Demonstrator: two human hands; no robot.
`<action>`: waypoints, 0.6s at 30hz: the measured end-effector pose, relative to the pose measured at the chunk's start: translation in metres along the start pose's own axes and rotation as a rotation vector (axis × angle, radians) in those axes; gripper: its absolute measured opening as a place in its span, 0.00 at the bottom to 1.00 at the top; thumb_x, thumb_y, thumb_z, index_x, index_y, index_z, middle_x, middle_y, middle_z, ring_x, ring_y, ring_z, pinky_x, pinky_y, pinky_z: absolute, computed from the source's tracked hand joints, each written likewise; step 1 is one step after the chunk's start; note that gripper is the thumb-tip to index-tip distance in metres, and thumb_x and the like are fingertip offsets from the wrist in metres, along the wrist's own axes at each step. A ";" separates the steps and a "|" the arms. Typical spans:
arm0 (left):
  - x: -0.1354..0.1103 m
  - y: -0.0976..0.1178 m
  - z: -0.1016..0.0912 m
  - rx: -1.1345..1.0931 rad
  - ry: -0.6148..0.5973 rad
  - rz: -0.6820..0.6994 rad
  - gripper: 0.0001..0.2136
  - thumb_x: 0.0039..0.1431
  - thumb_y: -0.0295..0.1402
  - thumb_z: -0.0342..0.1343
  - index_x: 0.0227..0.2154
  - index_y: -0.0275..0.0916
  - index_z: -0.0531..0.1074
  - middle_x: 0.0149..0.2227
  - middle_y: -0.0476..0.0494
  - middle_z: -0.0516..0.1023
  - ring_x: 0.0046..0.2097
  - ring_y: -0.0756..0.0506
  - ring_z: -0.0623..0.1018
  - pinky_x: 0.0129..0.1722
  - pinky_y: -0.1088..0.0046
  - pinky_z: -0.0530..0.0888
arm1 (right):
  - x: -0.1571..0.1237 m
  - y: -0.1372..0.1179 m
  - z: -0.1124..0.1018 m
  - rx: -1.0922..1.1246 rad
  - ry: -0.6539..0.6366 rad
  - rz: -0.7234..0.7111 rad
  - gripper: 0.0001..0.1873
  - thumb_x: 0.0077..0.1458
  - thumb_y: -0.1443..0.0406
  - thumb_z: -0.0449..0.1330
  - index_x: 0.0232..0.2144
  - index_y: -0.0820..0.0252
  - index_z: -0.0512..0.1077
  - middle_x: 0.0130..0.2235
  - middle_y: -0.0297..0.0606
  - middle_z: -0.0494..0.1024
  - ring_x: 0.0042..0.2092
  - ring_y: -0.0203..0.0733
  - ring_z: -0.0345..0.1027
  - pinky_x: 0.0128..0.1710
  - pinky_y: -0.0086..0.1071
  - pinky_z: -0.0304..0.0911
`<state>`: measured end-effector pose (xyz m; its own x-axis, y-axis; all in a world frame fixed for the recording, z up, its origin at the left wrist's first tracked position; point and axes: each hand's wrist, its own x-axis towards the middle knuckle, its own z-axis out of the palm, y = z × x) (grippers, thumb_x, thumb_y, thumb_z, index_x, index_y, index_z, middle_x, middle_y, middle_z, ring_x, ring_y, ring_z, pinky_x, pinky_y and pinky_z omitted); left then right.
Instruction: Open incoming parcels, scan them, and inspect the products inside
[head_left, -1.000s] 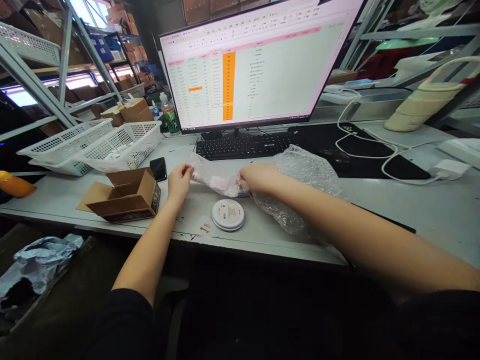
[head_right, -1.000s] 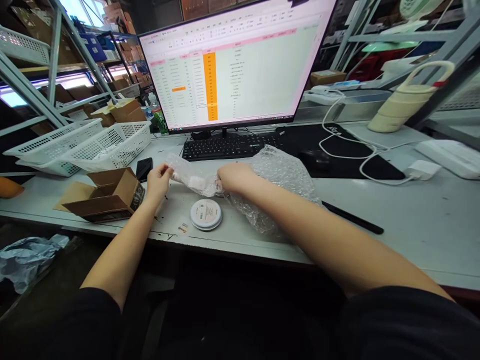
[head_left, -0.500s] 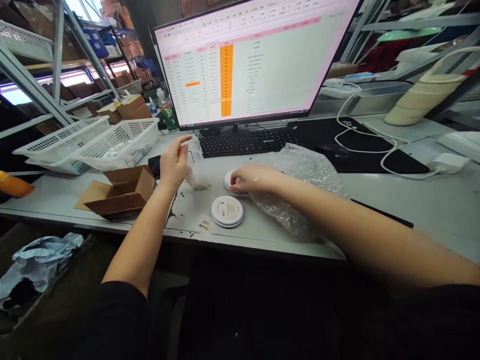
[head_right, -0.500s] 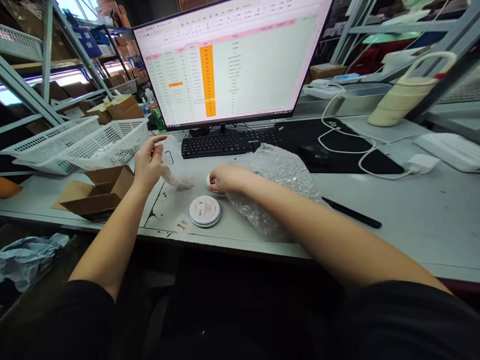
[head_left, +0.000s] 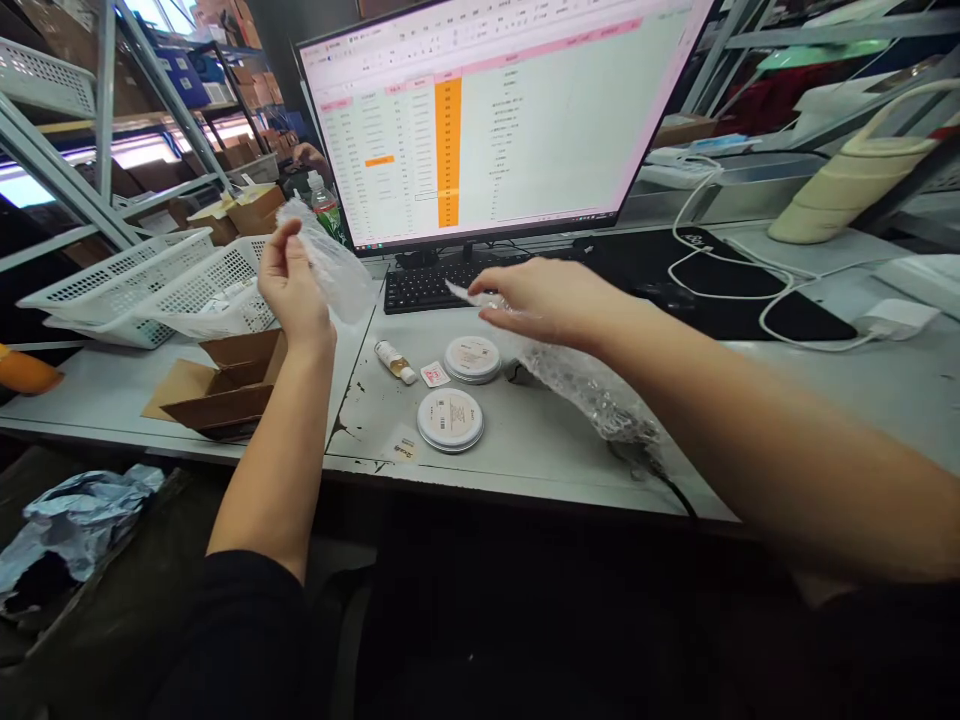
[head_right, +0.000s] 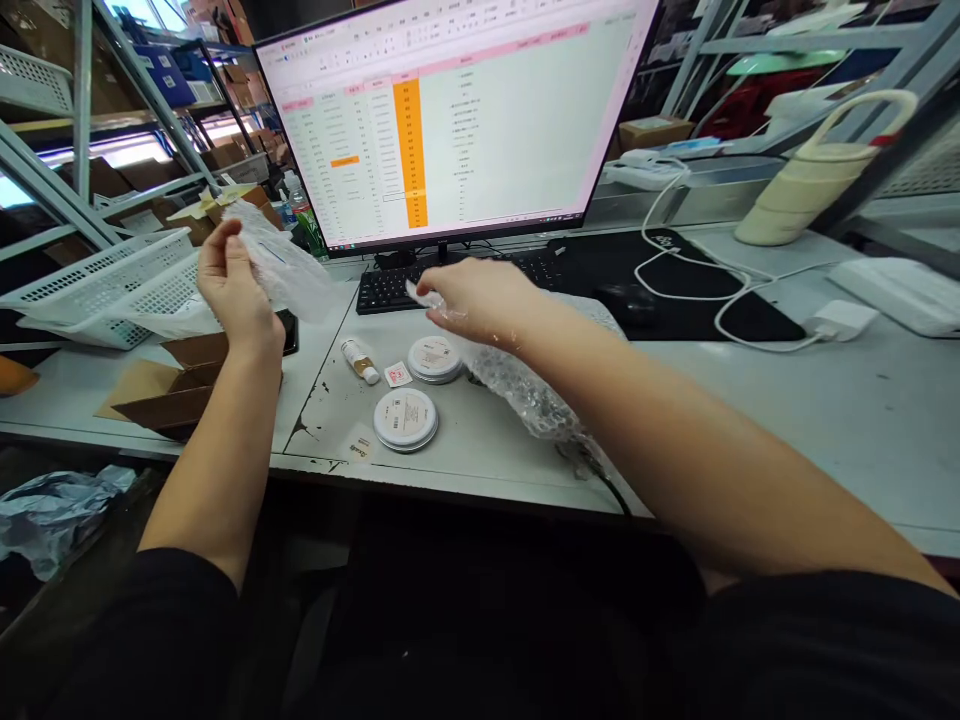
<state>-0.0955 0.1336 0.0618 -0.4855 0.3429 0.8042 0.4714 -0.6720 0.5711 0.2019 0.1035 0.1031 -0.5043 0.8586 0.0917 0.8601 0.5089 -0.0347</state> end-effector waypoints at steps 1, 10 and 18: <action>0.004 0.000 -0.007 0.009 0.029 0.030 0.13 0.71 0.42 0.46 0.48 0.43 0.71 0.51 0.43 0.76 0.56 0.45 0.75 0.57 0.66 0.72 | 0.000 0.002 -0.008 0.011 0.076 0.000 0.24 0.63 0.57 0.56 0.60 0.52 0.70 0.54 0.45 0.78 0.52 0.58 0.71 0.47 0.44 0.64; -0.011 0.061 -0.004 -0.134 0.072 0.265 0.14 0.74 0.46 0.42 0.54 0.46 0.61 0.60 0.46 0.68 0.66 0.42 0.68 0.64 0.59 0.69 | 0.020 -0.069 -0.035 0.621 0.562 -0.376 0.25 0.67 0.56 0.52 0.63 0.55 0.62 0.62 0.36 0.70 0.56 0.45 0.67 0.56 0.38 0.60; -0.022 0.085 -0.004 -0.064 -0.222 0.539 0.33 0.63 0.62 0.49 0.65 0.56 0.49 0.70 0.52 0.50 0.74 0.36 0.48 0.72 0.49 0.51 | 0.056 -0.125 -0.028 1.644 0.004 -0.634 0.26 0.69 0.45 0.42 0.44 0.56 0.70 0.48 0.33 0.79 0.53 0.38 0.71 0.59 0.36 0.65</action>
<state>-0.0478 0.0667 0.0921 -0.0207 0.0663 0.9976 0.5602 -0.8257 0.0665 0.0684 0.0866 0.1408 -0.6976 0.5234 0.4893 -0.4129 0.2644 -0.8716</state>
